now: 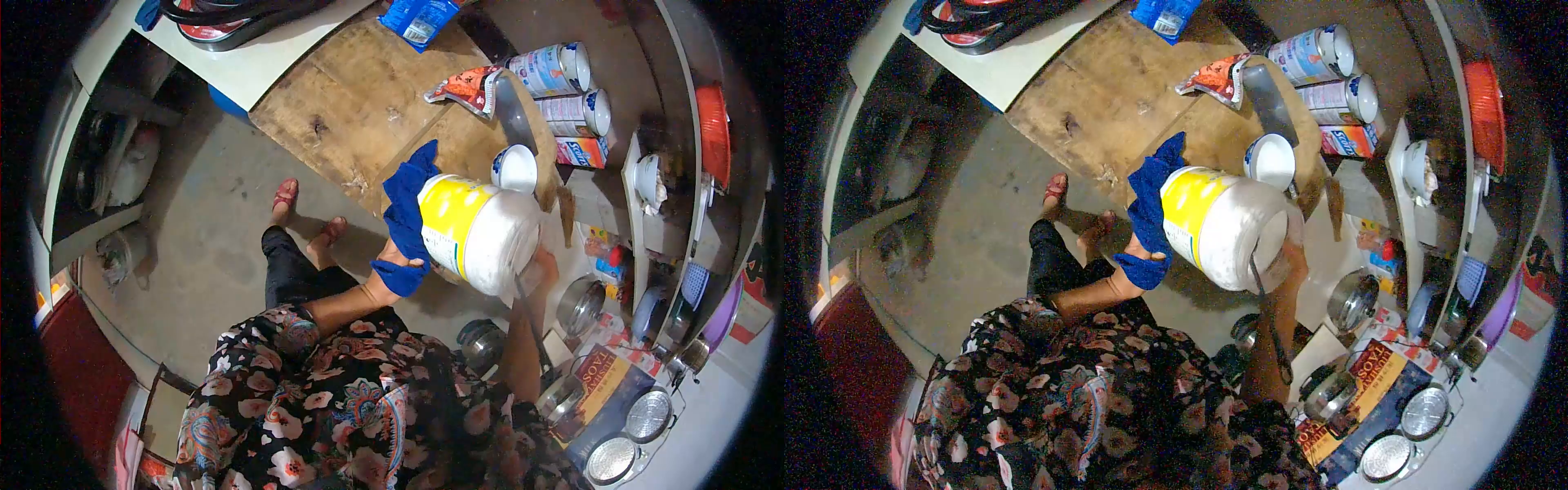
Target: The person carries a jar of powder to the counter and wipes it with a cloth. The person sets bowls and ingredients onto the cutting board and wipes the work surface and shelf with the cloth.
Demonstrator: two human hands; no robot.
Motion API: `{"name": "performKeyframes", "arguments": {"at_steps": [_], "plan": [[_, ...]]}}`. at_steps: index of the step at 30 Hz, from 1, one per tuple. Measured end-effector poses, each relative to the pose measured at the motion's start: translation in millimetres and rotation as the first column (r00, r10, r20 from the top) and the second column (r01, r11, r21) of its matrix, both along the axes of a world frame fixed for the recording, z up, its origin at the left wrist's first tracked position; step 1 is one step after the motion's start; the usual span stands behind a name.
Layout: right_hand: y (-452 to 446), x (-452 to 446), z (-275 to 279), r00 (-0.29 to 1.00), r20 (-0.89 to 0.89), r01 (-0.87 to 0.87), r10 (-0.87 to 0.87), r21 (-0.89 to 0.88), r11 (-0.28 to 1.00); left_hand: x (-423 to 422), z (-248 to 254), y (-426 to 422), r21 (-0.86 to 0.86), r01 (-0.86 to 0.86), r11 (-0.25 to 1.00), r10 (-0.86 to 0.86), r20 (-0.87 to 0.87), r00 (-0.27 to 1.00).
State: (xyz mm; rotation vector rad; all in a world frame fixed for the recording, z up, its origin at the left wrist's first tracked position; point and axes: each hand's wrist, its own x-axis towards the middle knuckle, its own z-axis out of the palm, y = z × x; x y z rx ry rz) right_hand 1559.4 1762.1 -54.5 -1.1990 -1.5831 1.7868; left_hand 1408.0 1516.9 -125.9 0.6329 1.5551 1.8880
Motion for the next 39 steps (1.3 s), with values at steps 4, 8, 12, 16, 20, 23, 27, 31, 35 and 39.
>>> {"name": "performKeyframes", "arguments": {"at_steps": [4, 8, 12, 16, 20, 23, 27, 31, 35, 39], "plan": [[29.3, 42.8, -17.2, 0.982, -0.022, 0.177, -0.186, -0.216, 0.960, -21.6, -2.9, 16.2, 0.007, -0.039, 0.999, 0.039, -0.220, 0.975], [3.5, 12.4, 3.7, 0.997, -0.075, -0.039, 0.024, -0.216, 0.976, -75.4, 19.5, 47.4, 0.083, 0.110, 0.990, -0.048, -0.541, 0.839], [-33.1, -55.6, 42.0, 0.961, -0.215, -0.220, 0.173, -0.217, 0.951, -113.8, 32.8, 90.7, 0.037, 0.508, 0.860, -0.409, -0.544, 0.733], [-6.4, -31.7, 12.8, 0.952, -0.295, -0.208, 0.079, -0.439, 0.874, -125.5, 21.8, 147.3, -0.283, 0.714, 0.640, -0.760, -0.366, 0.536], [10.0, 2.3, -22.2, 0.890, -0.397, -0.086, -0.223, -0.628, 0.773, -144.6, 5.5, 133.5, -0.372, 0.700, 0.610, -0.787, -0.185, 0.588], [-20.4, -34.5, 25.1, 0.924, -0.382, -0.177, 0.020, -0.379, 0.908, -136.4, 6.3, 98.6, -0.330, 0.611, 0.719, -0.678, -0.140, 0.722], [-5.3, -4.4, -0.6, 0.945, -0.325, -0.077, -0.042, -0.344, 0.936, -79.3, -0.4, 62.1, 0.261, 0.098, 0.960, -0.279, 0.907, 0.315], [27.1, 46.7, -49.5, 0.974, -0.088, 0.184, -0.208, -0.221, 0.958, -39.7, 3.4, 39.6, 0.351, -0.149, 0.924, -0.334, 0.934, 0.129], [-9.1, 17.5, -8.3, 0.854, 0.492, -0.056, -0.168, 0.410, 0.911, -24.9, -7.3, 36.0, 0.352, -0.086, 0.932, -0.353, 0.936, 0.012], [-24.8, 12.0, 14.1, 0.548, 0.761, -0.323, -0.347, 0.576, 0.751, -46.1, -22.4, 60.2, 0.565, 0.006, 0.825, -0.565, 0.825, 0.008]]}}
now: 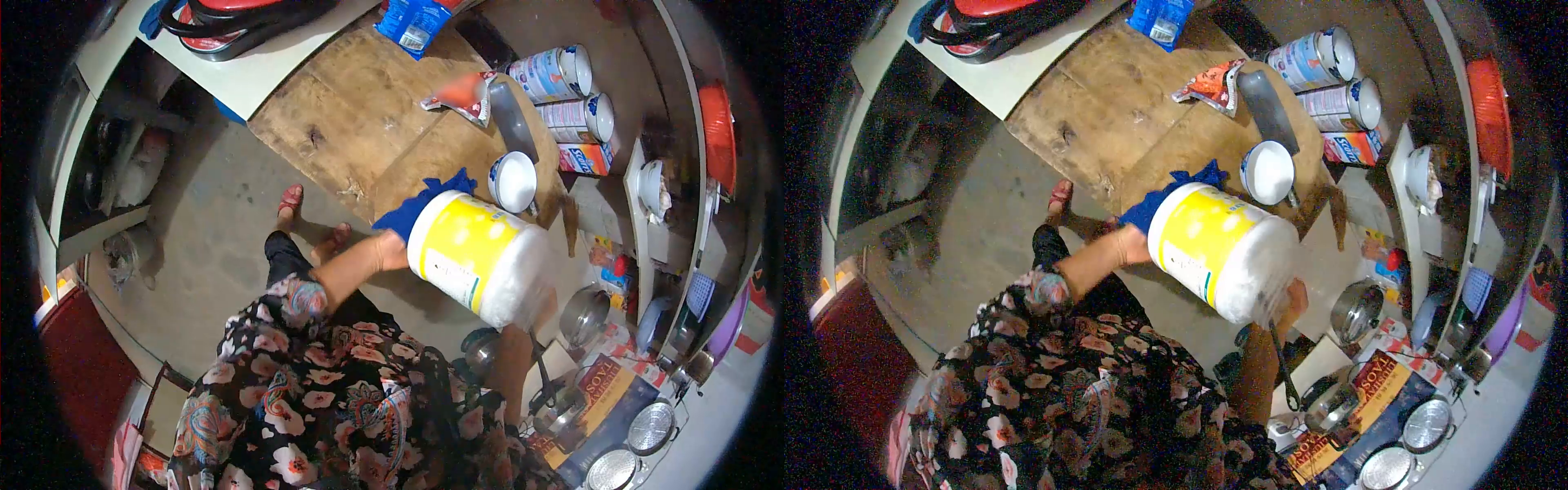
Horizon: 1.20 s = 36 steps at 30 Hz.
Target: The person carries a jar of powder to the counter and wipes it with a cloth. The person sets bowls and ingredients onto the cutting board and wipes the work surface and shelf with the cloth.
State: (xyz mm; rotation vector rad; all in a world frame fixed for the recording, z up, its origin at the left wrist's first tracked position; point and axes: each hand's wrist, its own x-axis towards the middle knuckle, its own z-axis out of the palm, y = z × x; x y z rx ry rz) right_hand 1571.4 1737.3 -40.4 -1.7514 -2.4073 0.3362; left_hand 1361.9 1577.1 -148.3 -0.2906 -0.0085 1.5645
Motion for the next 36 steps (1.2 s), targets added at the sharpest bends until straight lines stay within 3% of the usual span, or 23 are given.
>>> {"name": "performKeyframes", "arguments": {"at_steps": [2, 4, 6, 7, 8, 9, 11, 12, 15, 17, 18, 19, 21, 22, 24, 25, 28, 30, 31, 32, 34, 35, 36], "plan": [[3.9, 14.6, -4.3, 0.926, -0.375, -0.004, -0.044, -0.127, 0.992, -3.7, -16.9, 23.9, 0.168, 0.096, 0.981, -0.097, 0.003, 0.995], [11.9, 29.7, -8.5, 0.653, -0.736, -0.103, -0.179, -0.320, 0.942, 3.7, -29.6, 40.0, 0.355, 0.213, 0.910, -0.236, 0.023, 0.971], [17.8, 42.4, -14.5, 0.370, -0.874, -0.271, -0.316, -0.427, 0.863, 16.1, -37.7, 40.8, 0.522, 0.329, 0.787, -0.414, 0.053, 0.909], [19.0, 46.0, -16.3, 0.283, -0.890, -0.342, -0.357, -0.442, 0.829, 16.4, -17.5, 31.6, 0.522, 0.336, 0.784, -0.418, 0.045, 0.907], [20.7, 49.8, -18.7, 0.227, -0.896, -0.399, -0.382, -0.444, 0.802, 23.2, 6.7, 18.5, 0.220, 0.297, 0.929, -0.272, -0.140, 0.952], [21.2, 51.0, -20.3, 0.192, -0.897, -0.449, -0.399, -0.442, 0.777, 26.5, 28.5, 6.8, -0.082, 0.153, 0.985, -0.172, -0.359, 0.917], [21.2, 49.5, -25.6, 0.157, -0.909, -0.485, -0.387, -0.412, 0.771, 17.5, 38.2, -9.2, -0.146, 0.215, 0.966, -0.240, -0.181, 0.954], [19.0, 38.9, -22.0, 0.131, -0.918, -0.490, -0.374, -0.388, 0.781, 10.7, 57.3, -18.3, -0.207, 0.188, 0.960, -0.230, -0.200, 0.953], [-15.0, 17.2, -2.1, 0.493, -0.845, -0.192, -0.210, -0.341, 0.920, 5.4, 49.2, -31.9, -0.175, 0.215, 0.961, -0.263, -0.332, 0.906], [-35.2, 9.9, 5.3, 0.707, -0.684, 0.009, -0.178, -0.243, 0.970, 0.0, 52.6, -36.7, -0.320, 0.087, 0.943, -0.244, -0.490, 0.837], [-38.1, 11.6, 4.8, 0.697, -0.694, 0.015, -0.180, -0.237, 0.971, -0.7, 48.0, -31.8, -0.316, 0.092, 0.944, -0.249, -0.501, 0.829], [-38.9, 12.7, 4.1, 0.659, -0.718, 0.036, -0.223, -0.267, 0.963, -4.6, 40.9, -21.8, -0.239, 0.025, 0.971, -0.134, -0.451, 0.883], [-40.0, 16.3, 1.7, 0.575, -0.759, 0.073, -0.306, -0.324, 0.943, -19.6, 47.3, -1.1, -0.091, -0.024, 0.996, -0.001, -0.273, 0.962], [-40.9, 19.0, 0.5, 0.533, -0.772, 0.089, -0.347, -0.356, 0.930, -26.6, 26.1, 13.6, 0.103, 0.041, 0.994, -0.020, -0.194, 0.981], [-45.1, 19.1, 0.0, 0.447, -0.784, 0.111, -0.430, -0.428, 0.897, -21.3, 12.7, 30.5, 0.020, 0.120, 0.993, -0.102, -0.407, 0.908], [-46.7, 18.0, 2.4, 0.439, -0.789, 0.112, -0.430, -0.427, 0.897, -17.4, 12.5, 28.1, 0.021, 0.125, 0.992, -0.105, -0.414, 0.904], [-44.9, 9.7, 13.5, 0.302, -0.873, 0.101, -0.384, -0.371, 0.923, -3.5, 22.1, 11.6, -0.363, 0.182, 0.914, -0.325, -0.384, 0.864], [-36.7, 11.2, 16.2, 0.215, -0.826, 0.110, -0.522, -0.510, 0.853, -10.3, 71.2, -6.1, -0.418, 0.145, 0.897, -0.419, -0.699, 0.579], [-32.3, 21.8, 6.0, -0.016, -0.801, -0.175, -0.599, -0.587, 0.790, -11.8, 78.9, -10.9, -0.378, 0.117, 0.919, -0.384, -0.784, 0.488], [-31.8, 32.8, -4.3, -0.028, -0.798, -0.176, -0.602, -0.589, 0.789, -12.9, 76.2, -10.2, -0.383, 0.119, 0.916, -0.391, -0.787, 0.478], [-48.8, 17.4, 20.5, -0.145, -0.719, -0.191, -0.679, -0.653, 0.733, -16.9, 67.5, -5.1, -0.324, -0.219, 0.920, -0.322, -0.946, 0.042], [-47.5, 12.3, 26.1, -0.161, -0.715, -0.195, -0.680, -0.652, 0.732, -31.8, 63.9, -6.7, -0.192, -0.225, 0.955, -0.275, -0.856, -0.438], [-45.5, 6.4, 30.0, -0.117, -0.737, -0.153, -0.665, -0.648, 0.746, -38.2, 68.2, -11.4, -0.192, -0.219, 0.957, -0.275, -0.847, -0.455]]}}
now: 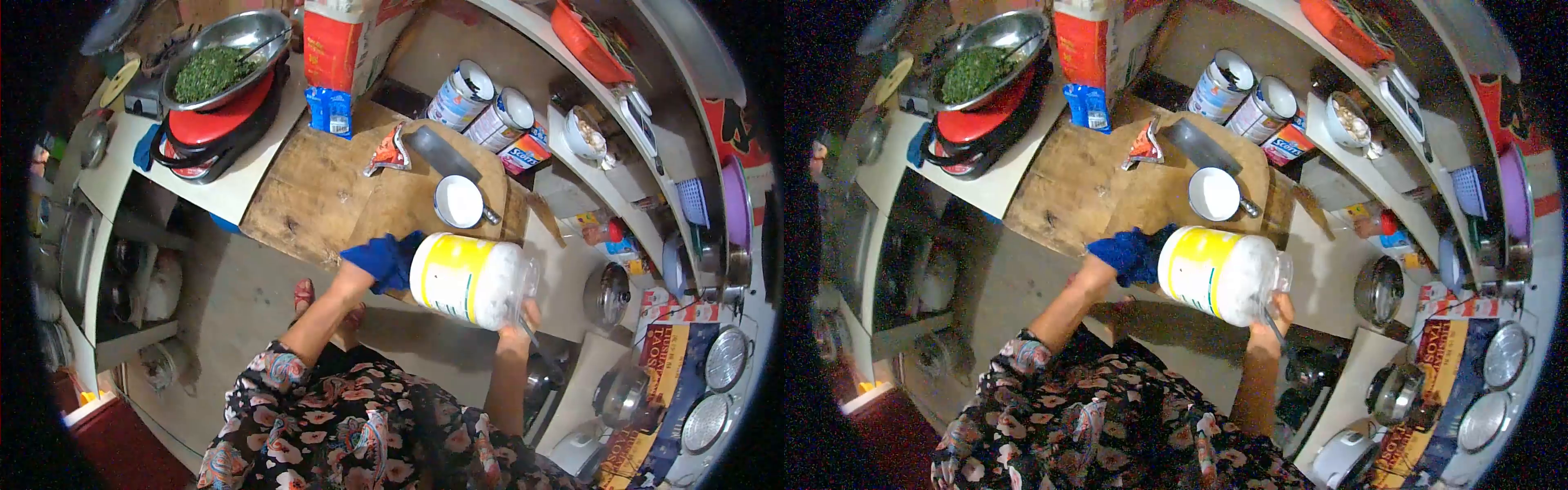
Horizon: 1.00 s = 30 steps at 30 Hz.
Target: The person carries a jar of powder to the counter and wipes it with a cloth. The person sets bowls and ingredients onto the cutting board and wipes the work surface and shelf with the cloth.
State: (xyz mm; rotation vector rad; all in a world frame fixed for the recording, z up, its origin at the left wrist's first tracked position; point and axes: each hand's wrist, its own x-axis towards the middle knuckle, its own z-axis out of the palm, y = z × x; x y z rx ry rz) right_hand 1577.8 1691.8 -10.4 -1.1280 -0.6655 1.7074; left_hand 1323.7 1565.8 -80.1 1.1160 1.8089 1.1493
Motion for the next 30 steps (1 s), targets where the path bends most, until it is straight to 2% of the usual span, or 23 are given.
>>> {"name": "performKeyframes", "arguments": {"at_steps": [1, 2, 3, 4, 5, 8, 9, 10, 12, 13, 16, 17, 18, 20, 21, 22, 23, 24, 25, 26, 27, 28, 30], "plan": [[1.8, -5.2, 0.3, 0.998, 0.061, 0.001, -0.002, 0.016, 1.000, -5.3, 9.7, -6.3, -0.011, -0.287, 0.958, 0.270, 0.378, 0.885], [7.6, -6.3, -0.5, 0.999, 0.044, 0.009, -0.009, 0.007, 1.000, -11.4, 21.4, -13.6, -0.130, -0.529, 0.839, 0.463, 0.681, 0.567], [17.2, -5.6, -1.1, 0.996, 0.066, -0.074, 0.068, 0.098, 0.992, -22.4, 41.2, -22.8, -0.156, -0.486, 0.860, 0.433, 0.726, 0.534], [21.4, -12.6, 2.8, 0.986, 0.093, -0.156, 0.140, 0.189, 0.969, -32.1, 62.6, -29.2, -0.177, -0.441, 0.880, 0.403, 0.768, 0.497], [18.7, -15.3, 9.4, 0.969, 0.162, -0.221, 0.187, 0.228, 0.948, -34.8, 75.2, -31.7, -0.055, -0.501, 0.864, 0.359, 0.764, 0.536], [27.9, -26.0, -5.5, 0.987, 0.080, -0.151, 0.136, 0.218, 0.964, -65.9, 99.2, -28.9, -0.137, -0.416, 0.899, 0.389, 0.688, 0.613], [25.1, -33.3, -2.3, 0.986, 0.109, -0.147, 0.125, 0.226, 0.963, -73.2, 96.5, -25.7, -0.030, -0.482, 0.875, 0.354, 0.719, 0.598], [24.2, -40.6, -0.3, 0.987, 0.104, -0.141, 0.120, 0.227, 0.964, -81.6, 95.5, -23.0, -0.027, -0.478, 0.878, 0.351, 0.716, 0.604], [25.0, -54.3, 3.8, 0.979, 0.188, -0.122, 0.075, 0.250, 0.961, -100.6, 97.7, -13.9, 0.099, -0.446, 0.890, 0.292, 0.628, 0.721], [27.6, -55.7, 8.2, 0.971, 0.214, -0.152, 0.103, 0.227, 0.962, -110.8, 93.7, -8.8, 0.102, -0.466, 0.879, 0.270, 0.699, 0.662], [28.3, -53.7, 11.2, 0.960, 0.224, -0.208, 0.167, 0.176, 0.962, -129.2, 97.0, 15.1, 0.193, -0.454, 0.870, 0.173, 0.743, 0.647], [28.7, -47.5, 7.6, 0.901, 0.398, -0.299, 0.176, 0.273, 0.915, -137.4, 89.8, 23.0, 0.185, -0.437, 0.881, 0.162, 0.748, 0.644], [27.5, -50.2, 16.2, 0.900, 0.406, -0.281, 0.156, 0.268, 0.922, -146.3, 77.0, 32.9, 0.169, -0.451, 0.876, 0.223, 0.688, 0.690], [24.7, -57.4, 43.3, 0.750, 0.623, -0.393, 0.222, 0.149, 0.907, -162.2, 57.8, 56.0, 0.150, -0.477, 0.866, 0.326, 0.555, 0.766], [24.1, -45.7, 35.0, 0.756, 0.603, -0.453, 0.254, 0.202, 0.868, -169.2, 76.2, 72.9, 0.070, -0.393, 0.917, 0.299, 0.530, 0.793], [24.5, -43.7, 42.0, 0.753, 0.615, -0.436, 0.235, 0.198, 0.878, -180.9, 66.6, 88.8, 0.067, -0.372, 0.926, 0.279, 0.543, 0.792], [24.5, -43.6, 51.5, 0.702, 0.673, -0.420, 0.234, 0.126, 0.899, -192.4, 50.4, 105.2, 0.145, -0.252, 0.957, 0.167, 0.436, 0.884], [24.8, -46.1, 61.9, 0.650, 0.722, -0.394, 0.236, 0.054, 0.918, -204.8, 41.1, 123.5, 0.209, -0.118, 0.971, 0.048, 0.312, 0.949], [29.2, -51.5, 75.0, 0.507, 0.832, -0.332, 0.227, -0.055, 0.942, -218.1, 45.3, 154.0, -0.002, 0.036, 0.999, -0.035, -0.318, 0.948], [29.4, -54.3, 84.2, 0.503, 0.837, -0.312, 0.217, -0.059, 0.948, -224.8, 43.7, 178.2, -0.002, 0.056, 0.998, -0.054, -0.308, 0.950], [28.1, -56.0, 91.9, 0.572, 0.796, -0.284, 0.195, -0.031, 0.958, -228.3, 40.7, 199.6, 0.355, 0.076, 0.932, 0.102, -0.456, 0.884], [27.1, -57.8, 97.2, 0.638, 0.752, -0.252, 0.168, -0.002, 0.968, -228.9, 45.1, 216.8, 0.659, 0.146, 0.738, 0.301, -0.515, 0.803], [30.1, -62.2, 107.7, 0.612, 0.776, -0.230, 0.154, -0.012, 0.973, -230.3, 60.5, 244.6, 0.504, 0.135, 0.853, 0.082, -0.386, 0.919]]}}
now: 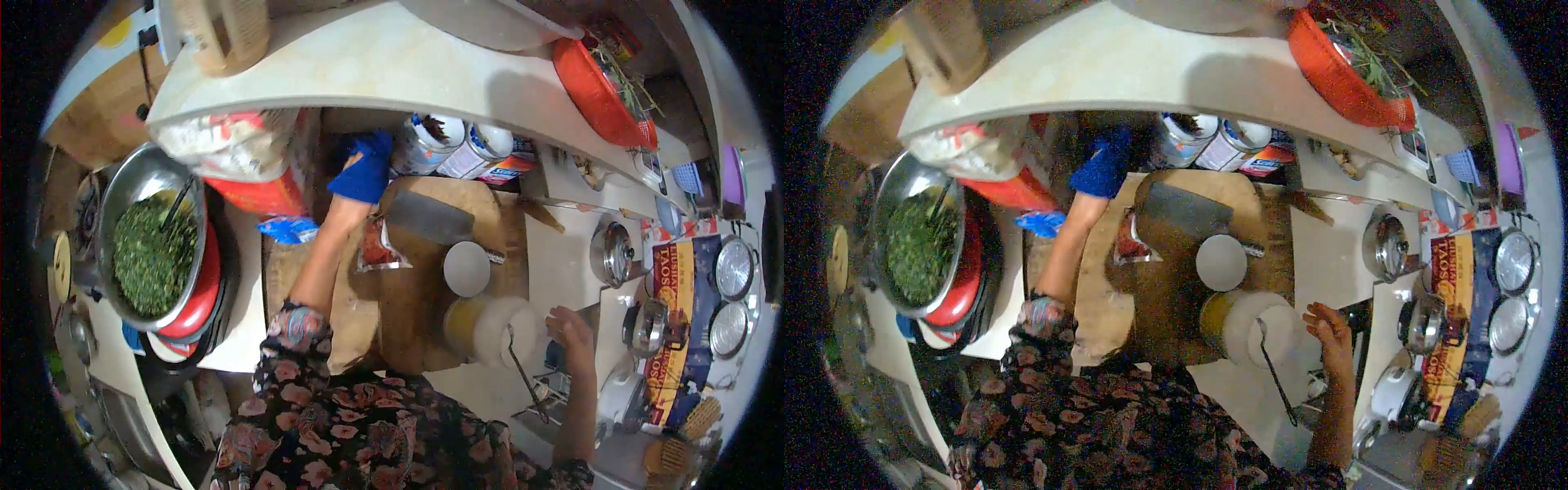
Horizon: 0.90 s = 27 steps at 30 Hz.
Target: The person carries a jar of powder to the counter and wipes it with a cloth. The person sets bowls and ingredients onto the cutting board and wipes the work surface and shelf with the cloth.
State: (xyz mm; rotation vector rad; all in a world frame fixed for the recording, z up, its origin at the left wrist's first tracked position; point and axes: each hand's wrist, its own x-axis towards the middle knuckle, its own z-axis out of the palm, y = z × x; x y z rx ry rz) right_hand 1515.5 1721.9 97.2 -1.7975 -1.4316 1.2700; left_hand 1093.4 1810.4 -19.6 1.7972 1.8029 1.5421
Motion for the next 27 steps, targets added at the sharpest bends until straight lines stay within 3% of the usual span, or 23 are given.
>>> {"name": "performKeyframes", "arguments": {"at_steps": [1, 2, 4, 5, 6, 7, 8, 9, 10, 14, 19, 21, 24, 27], "plan": [[1.9, -3.0, 7.5, 0.996, 0.050, -0.075, 0.076, -0.025, 0.997, -4.9, -20.2, 27.3, 0.064, 0.053, 0.997, -0.056, 0.037, 0.998], [5.6, -4.8, 12.8, 0.983, 0.097, -0.150, 0.155, -0.053, 0.987, -11.9, -39.4, 48.0, -0.322, 0.151, 0.935, -0.138, 0.065, 0.988], [11.4, -2.8, 15.9, 0.972, 0.111, -0.200, 0.205, -0.057, 0.978, -2.5, -88.1, 81.2, -0.559, -0.070, 0.826, 0.017, -0.099, 0.995], [13.8, -10.1, 22.0, 0.959, 0.145, -0.234, 0.244, -0.087, 0.968, -3.8, -160.4, 97.0, -0.133, -0.395, 0.909, 0.260, -0.561, 0.786], [19.3, -17.1, 29.2, 0.941, 0.180, -0.269, 0.286, -0.117, 0.956, -6.9, -215.2, 112.6, 0.400, -0.454, 0.796, 0.572, -0.742, 0.350], [26.6, -24.8, 34.9, 0.940, 0.188, -0.268, 0.284, -0.106, 0.957, -8.7, -209.5, 110.2, 0.247, -0.441, 0.863, 0.462, -0.740, 0.490], [33.7, -33.9, 39.0, 0.928, 0.182, -0.311, 0.327, -0.111, 0.944, -7.6, -205.4, 105.6, -0.054, -0.394, 0.918, 0.270, -0.642, 0.717], [39.2, -43.7, 41.9, 0.913, 0.171, -0.352, 0.370, -0.124, 0.928, -10.7, -190.5, 95.9, -0.237, -0.357, 0.903, 0.175, -0.556, 0.813], [44.6, -53.4, 44.0, 0.895, 0.159, -0.396, 0.416, -0.141, 0.907, -15.8, -187.8, 88.9, -0.310, -0.346, 0.886, 0.145, -0.524, 0.839], [69.3, -83.7, 42.0, 0.755, 0.289, -0.548, 0.588, -0.215, 0.809, -18.2, -184.8, 79.5, -0.348, -0.355, 0.868, 0.137, -0.519, 0.843], [86.4, -96.2, 37.5, 0.707, 0.261, -0.616, 0.658, -0.230, 0.753, -17.1, -177.1, 71.5, -0.406, -0.380, 0.831, 0.133, -0.518, 0.845], [84.3, -89.6, 36.9, 0.624, 0.307, -0.694, 0.718, -0.204, 0.691, -11.9, -171.9, 65.3, -0.442, -0.386, 0.810, 0.120, -0.519, 0.846], [86.8, -83.8, 27.0, 0.717, 0.222, -0.625, 0.660, -0.212, 0.751, -11.1, -167.6, 54.5, -0.478, -0.402, 0.781, 0.106, -0.533, 0.840], [87.2, -75.8, 24.2, 0.714, 0.214, -0.634, 0.666, -0.206, 0.746, -14.9, -169.0, 45.6, -0.473, -0.421, 0.774, 0.105, -0.560, 0.822]]}}
